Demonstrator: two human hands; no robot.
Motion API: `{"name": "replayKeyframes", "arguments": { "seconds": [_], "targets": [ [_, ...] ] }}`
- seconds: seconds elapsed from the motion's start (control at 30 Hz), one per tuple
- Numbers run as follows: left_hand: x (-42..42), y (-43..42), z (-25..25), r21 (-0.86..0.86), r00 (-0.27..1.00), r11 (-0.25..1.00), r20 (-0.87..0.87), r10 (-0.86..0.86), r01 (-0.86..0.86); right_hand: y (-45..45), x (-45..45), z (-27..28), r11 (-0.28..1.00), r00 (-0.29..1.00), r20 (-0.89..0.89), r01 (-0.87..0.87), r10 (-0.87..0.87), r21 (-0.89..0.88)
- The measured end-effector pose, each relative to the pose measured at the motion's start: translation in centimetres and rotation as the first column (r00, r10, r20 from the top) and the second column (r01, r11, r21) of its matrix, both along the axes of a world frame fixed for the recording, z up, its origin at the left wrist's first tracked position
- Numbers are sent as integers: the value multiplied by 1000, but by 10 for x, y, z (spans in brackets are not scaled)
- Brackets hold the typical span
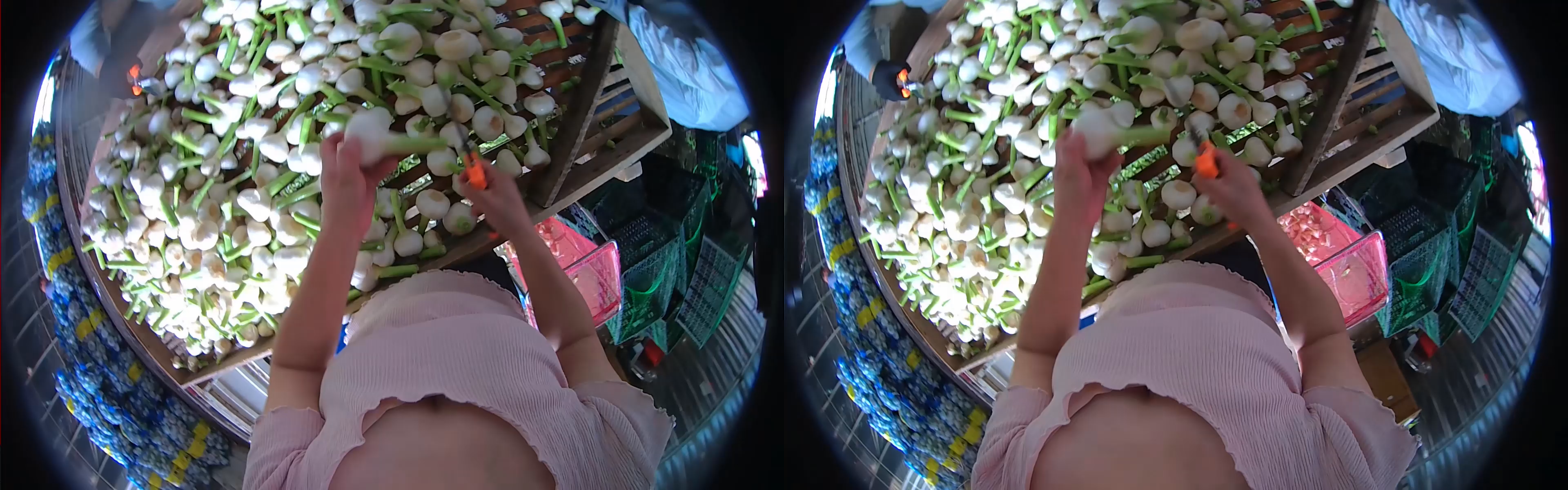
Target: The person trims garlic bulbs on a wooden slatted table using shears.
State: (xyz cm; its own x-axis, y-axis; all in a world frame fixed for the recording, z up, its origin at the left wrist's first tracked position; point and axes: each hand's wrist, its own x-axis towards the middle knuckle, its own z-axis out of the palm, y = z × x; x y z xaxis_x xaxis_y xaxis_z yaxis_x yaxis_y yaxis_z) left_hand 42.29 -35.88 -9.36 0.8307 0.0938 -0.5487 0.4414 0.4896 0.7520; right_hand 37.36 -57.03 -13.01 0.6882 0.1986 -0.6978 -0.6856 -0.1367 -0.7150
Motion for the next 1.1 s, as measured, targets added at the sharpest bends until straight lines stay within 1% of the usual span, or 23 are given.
{"name": "replayKeyframes", "arguments": {
  "seconds": [0.03,0.07,0.1,0.17,0.2,0.23,0.27,0.3,0.33,0.37,0.4,0.43,0.5,0.53,0.6,0.63,0.7,0.73,0.8,0.87,0.93,1.03,1.1],
  "targets": [
    [13,2,-3,13,1000,1000,-15,20,-20,-6,3,-1,996,996,27,91,-90,-7],
    [27,10,-11,-73,998,996,42,54,-51,-12,7,-2,983,981,58,184,-183,-13],
    [36,22,-16,-158,991,985,101,91,-74,-22,11,-9,981,974,161,176,-162,-80],
    [37,37,2,246,976,963,211,55,-107,-41,12,-23,963,934,346,170,-91,-207],
    [26,55,0,672,944,740,224,-243,31,-36,19,-2,939,935,351,87,38,-334],
    [15,72,-2,948,891,319,142,-432,3,-29,22,2,908,891,376,-85,254,-411],
    [-7,88,-7,986,903,158,108,-415,-45,-22,25,5,839,803,385,-242,456,-488],
    [-30,96,0,980,938,198,80,-337,-12,-13,27,5,737,678,374,-377,632,-561],
    [-56,109,-1,989,970,145,17,-243,19,2,25,-1,698,592,402,-441,698,-564],
    [-89,121,-10,985,992,158,-51,-111,68,19,22,-14,653,496,430,-499,755,-571],
    [-115,117,-4,955,985,250,-172,30,159,31,20,-25,598,389,456,-555,801,-578],
    [-139,115,-2,921,970,337,-233,71,196,40,19,-34,595,319,504,-500,802,-630],
    [-165,102,4,940,967,227,-245,-68,254,56,18,-48,599,160,587,-375,794,-707],
    [-168,90,5,949,945,79,-292,-146,305,59,16,-50,582,201,553,-413,808,-701],
    [-165,63,18,867,829,-240,-491,-266,437,48,12,-49,481,135,479,-476,868,-737],
    [-168,58,15,878,837,-112,-478,-266,466,41,18,-50,431,98,442,-486,892,-761],
    [-180,49,6,855,853,150,-449,-267,497,15,36,-69,398,-106,455,-338,884,-853],
    [-181,42,3,856,878,213,-430,-211,471,6,41,-68,389,-203,446,-268,872,-882],
    [-175,33,-8,857,917,330,-388,-90,395,-13,63,-56,430,29,439,-265,898,-863],
    [-176,31,-33,917,953,260,-290,-89,303,-34,101,-72,512,-82,509,19,857,-859],
    [-166,32,-39,963,972,174,-183,-144,207,-49,137,-62,448,187,450,50,874,-892],
    [-153,33,-49,993,951,41,-91,-295,108,-56,166,-22,282,304,302,106,904,-953],
    [-150,29,-54,983,978,178,6,-208,32,-55,151,-10,390,284,353,-83,891,-917]
  ]
}}
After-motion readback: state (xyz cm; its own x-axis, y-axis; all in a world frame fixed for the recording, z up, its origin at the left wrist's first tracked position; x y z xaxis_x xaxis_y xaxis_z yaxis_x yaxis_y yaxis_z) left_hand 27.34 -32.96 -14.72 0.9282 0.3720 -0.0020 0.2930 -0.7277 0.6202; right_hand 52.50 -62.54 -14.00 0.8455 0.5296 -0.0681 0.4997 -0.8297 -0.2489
